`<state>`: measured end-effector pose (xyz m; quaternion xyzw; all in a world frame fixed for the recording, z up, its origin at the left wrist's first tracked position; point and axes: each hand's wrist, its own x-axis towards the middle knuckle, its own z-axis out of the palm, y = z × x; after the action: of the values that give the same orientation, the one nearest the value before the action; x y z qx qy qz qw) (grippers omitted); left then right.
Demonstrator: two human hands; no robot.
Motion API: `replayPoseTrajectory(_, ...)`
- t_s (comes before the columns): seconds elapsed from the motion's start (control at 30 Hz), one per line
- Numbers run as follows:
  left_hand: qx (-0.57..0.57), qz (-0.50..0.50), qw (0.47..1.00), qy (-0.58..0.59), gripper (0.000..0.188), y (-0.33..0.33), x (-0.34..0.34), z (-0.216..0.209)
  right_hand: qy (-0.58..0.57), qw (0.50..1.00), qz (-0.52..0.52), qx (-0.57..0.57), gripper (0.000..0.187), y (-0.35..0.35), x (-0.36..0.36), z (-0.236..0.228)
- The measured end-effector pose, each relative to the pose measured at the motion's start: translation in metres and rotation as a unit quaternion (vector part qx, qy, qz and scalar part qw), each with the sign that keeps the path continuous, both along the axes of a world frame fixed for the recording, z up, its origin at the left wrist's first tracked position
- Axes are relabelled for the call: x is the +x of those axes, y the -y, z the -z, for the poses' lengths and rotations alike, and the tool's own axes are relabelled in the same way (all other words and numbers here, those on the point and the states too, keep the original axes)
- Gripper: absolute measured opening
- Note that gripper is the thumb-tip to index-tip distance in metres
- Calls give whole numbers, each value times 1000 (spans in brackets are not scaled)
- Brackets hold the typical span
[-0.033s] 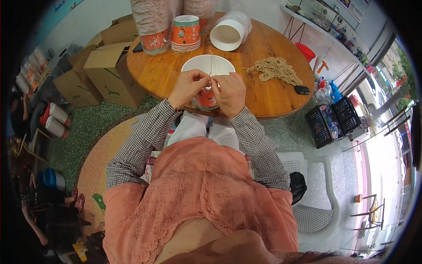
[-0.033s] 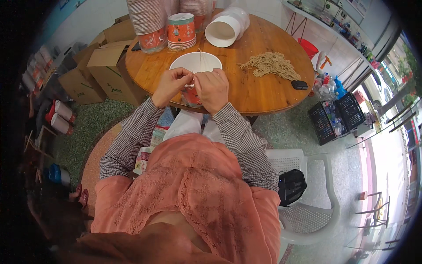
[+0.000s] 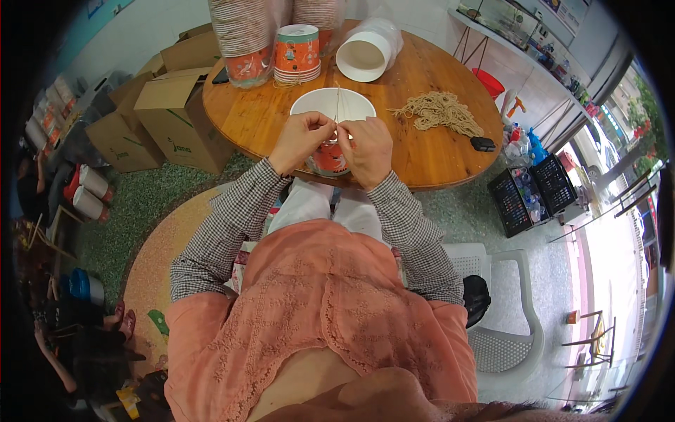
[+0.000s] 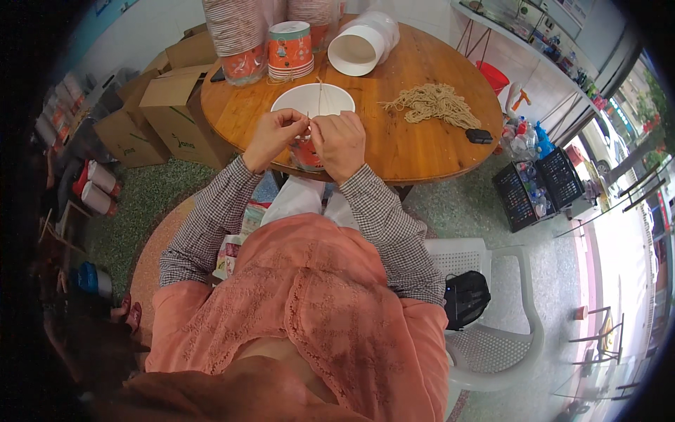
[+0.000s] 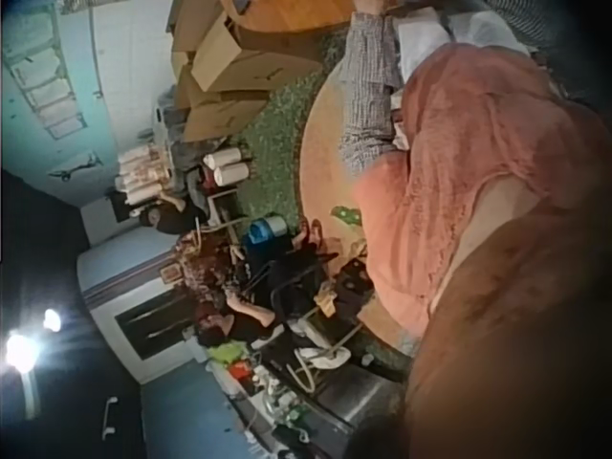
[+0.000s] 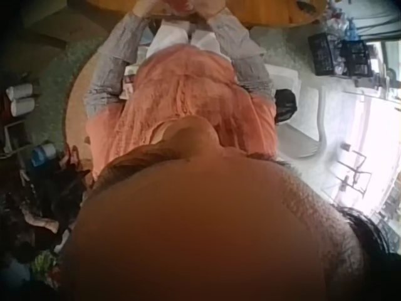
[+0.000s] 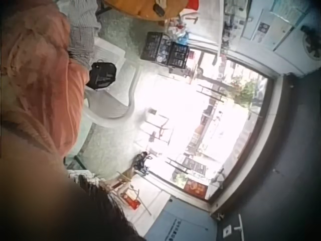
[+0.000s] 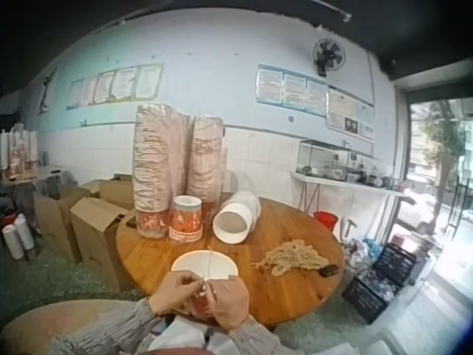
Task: Threading an elastic band through pre-cut holes in a paper bowl to assemble a handle.
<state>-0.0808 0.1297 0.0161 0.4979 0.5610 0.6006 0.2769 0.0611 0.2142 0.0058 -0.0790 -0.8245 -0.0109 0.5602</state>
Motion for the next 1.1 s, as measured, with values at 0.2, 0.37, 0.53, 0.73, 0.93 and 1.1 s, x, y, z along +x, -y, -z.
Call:
replayPoseTrajectory(0.2, 2, -7, 1000, 7, 14, 0, 4, -1, -27, 971, -75, -228, 9, 8, -1, 3)
replayPoseTrajectory(0.37, 69, 7, 997, 24, 8, -3, 2, 3, -22, 962, -102, -252, 9, 7, 0, 3)
replayPoseTrajectory(0.53, 85, -32, 995, -47, 10, -4, 6, 10, -25, 949, -121, -291, 9, 5, 2, 3)
replayPoseTrajectory(0.73, 135, -78, 974, -166, 15, -2, 9, 13, -13, 945, -122, -302, 9, 4, 5, 0)
replayPoseTrajectory(0.93, 23, 26, 999, -25, 17, 0, 2, -1, -9, 957, -124, -262, 9, 1, 3, 2)
replayPoseTrajectory(1.1, -117, 123, 985, 34, 17, 5, -18, -23, 4, 944, -151, -292, 11, 1, -2, 4)
